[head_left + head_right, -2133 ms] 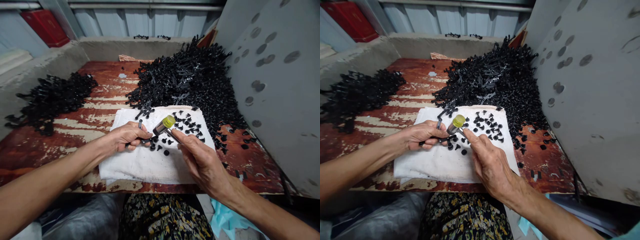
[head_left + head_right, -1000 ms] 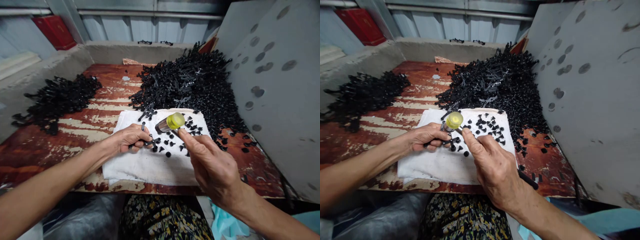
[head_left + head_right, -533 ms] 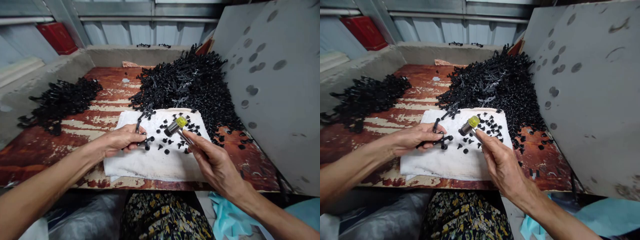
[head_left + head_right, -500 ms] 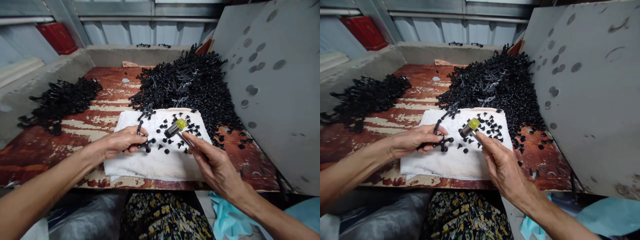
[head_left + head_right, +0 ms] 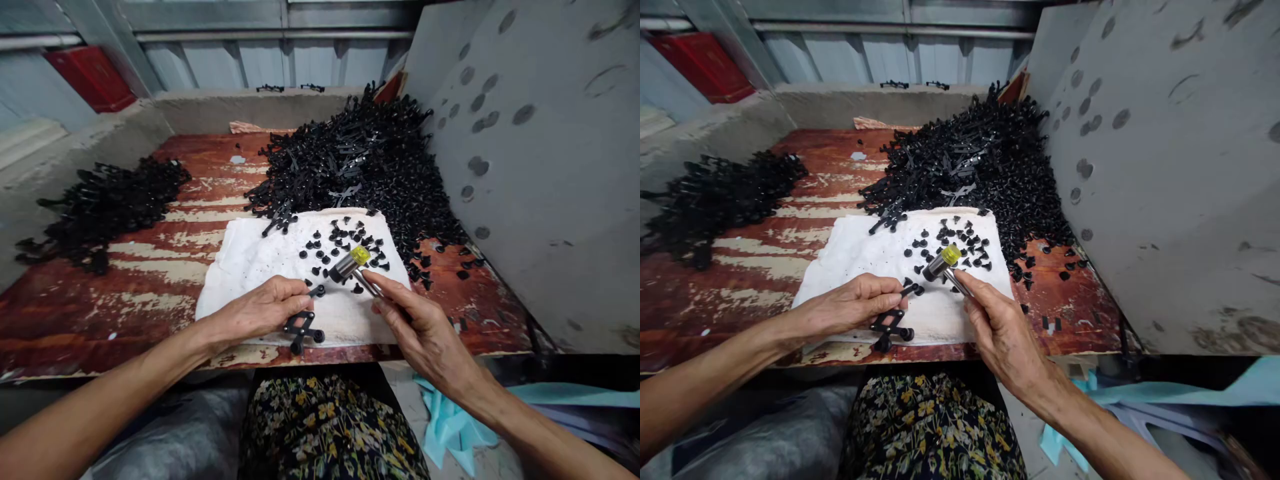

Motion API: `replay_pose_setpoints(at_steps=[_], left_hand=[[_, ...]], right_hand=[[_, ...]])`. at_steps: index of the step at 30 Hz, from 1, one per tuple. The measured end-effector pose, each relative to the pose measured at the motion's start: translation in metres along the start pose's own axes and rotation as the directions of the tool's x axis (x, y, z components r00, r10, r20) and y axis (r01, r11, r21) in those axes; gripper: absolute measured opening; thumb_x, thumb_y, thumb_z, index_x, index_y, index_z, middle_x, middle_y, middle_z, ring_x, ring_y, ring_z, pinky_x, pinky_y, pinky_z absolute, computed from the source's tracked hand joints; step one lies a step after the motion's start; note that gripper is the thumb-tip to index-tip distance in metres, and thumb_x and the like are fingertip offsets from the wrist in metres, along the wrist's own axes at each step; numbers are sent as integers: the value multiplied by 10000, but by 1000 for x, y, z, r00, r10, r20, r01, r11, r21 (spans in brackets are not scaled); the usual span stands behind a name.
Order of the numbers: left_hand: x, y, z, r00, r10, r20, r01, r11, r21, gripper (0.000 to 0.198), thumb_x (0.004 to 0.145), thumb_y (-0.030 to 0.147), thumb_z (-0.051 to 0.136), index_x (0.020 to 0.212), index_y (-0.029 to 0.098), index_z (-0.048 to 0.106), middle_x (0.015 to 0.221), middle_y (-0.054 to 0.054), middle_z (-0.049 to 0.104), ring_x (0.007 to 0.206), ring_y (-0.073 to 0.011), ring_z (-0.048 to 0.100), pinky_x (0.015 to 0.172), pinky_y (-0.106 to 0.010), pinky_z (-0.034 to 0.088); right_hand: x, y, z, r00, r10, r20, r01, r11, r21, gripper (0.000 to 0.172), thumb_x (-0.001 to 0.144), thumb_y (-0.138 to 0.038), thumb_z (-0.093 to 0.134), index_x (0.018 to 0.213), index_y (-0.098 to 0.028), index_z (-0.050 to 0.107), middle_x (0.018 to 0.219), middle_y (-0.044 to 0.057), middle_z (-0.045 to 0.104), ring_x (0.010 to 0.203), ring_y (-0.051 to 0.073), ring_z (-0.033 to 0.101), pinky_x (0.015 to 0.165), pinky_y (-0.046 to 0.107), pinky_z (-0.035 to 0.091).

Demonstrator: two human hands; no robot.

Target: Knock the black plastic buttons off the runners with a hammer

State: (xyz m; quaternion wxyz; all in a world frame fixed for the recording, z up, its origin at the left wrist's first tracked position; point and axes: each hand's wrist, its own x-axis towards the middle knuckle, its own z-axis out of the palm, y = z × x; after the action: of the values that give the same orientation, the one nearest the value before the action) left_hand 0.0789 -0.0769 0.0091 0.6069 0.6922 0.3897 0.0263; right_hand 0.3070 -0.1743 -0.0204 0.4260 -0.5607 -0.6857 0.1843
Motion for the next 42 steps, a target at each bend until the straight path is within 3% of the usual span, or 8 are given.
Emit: replay_pose_setpoints(at_steps=[7, 20, 29, 33, 36, 39, 42], left_hand=[[4, 2, 1, 998, -19, -56, 22, 998, 50, 366, 800, 502, 498, 701, 152, 543, 621, 26, 465, 572, -95, 366, 541, -225, 264], [6, 1, 1, 999, -11, -50, 11, 1000, 7, 362, 786, 504, 536, 682, 157, 549, 612, 28, 463, 568, -97, 362, 536, -229, 252], [7, 3, 0, 998, -4, -56, 10, 994, 109, 337, 805, 461, 492, 637, 170, 514, 589, 35, 428, 555, -97, 348, 536, -233, 265], [7, 6, -1, 996, -41, -83, 56, 980, 189, 317, 795, 439, 477, 605, 185, 475, 539, 55, 373, 504, -87, 300, 500, -242, 230], [7, 5, -1, 991, -21, -131, 57, 959, 279, 304, 797, 420, 453, 596, 192, 455, 534, 56, 370, 497, -89, 306, 494, -249, 231], [8, 3, -1, 985, -13, -172, 73, 935, 348, 299, 805, 405, 435, 593, 194, 438, 534, 56, 363, 499, -91, 318, 498, -253, 241], [9, 2, 1, 982, -18, -190, 89, 923, 374, 287, 803, 379, 431, 584, 194, 438, 530, 51, 364, 501, -96, 329, 497, -257, 245]], right_hand=[[-4, 5, 3, 1000, -19, -14, 20, 999, 32, 439, 904, -103, 482, 1307, -209, 621, 1245, 97, 696, 1125, 230, 669, 979, 421, 537], [-3, 4, 3, 999, -32, -11, 32, 999, 22, 407, 909, -99, 470, 1282, -145, 627, 1229, 127, 700, 1113, 224, 676, 968, 403, 548], [-3, 6, 3, 999, -48, 13, 48, 999, 2, 424, 906, -84, 470, 1296, -171, 613, 1238, 125, 698, 1115, 229, 673, 963, 414, 550], [-2, 2, 2, 995, -98, 37, 98, 995, -20, 433, 919, -67, 447, 1318, -167, 582, 1187, 135, 708, 1060, 212, 687, 913, 385, 571], [1, -3, 1, 986, -146, 80, 153, 985, -85, 463, 920, -54, 413, 1357, -142, 539, 1034, 131, 707, 869, 196, 697, 765, 354, 599], [3, -9, -1, 969, -178, 171, 212, 954, -211, 468, 918, -50, 386, 1359, -108, 531, 825, 81, 636, 619, 169, 605, 561, 312, 555], [5, -14, -1, 957, -235, 171, 275, 924, -267, 479, 915, -33, 376, 1371, -102, 507, 770, 46, 571, 582, 156, 550, 520, 282, 508]])
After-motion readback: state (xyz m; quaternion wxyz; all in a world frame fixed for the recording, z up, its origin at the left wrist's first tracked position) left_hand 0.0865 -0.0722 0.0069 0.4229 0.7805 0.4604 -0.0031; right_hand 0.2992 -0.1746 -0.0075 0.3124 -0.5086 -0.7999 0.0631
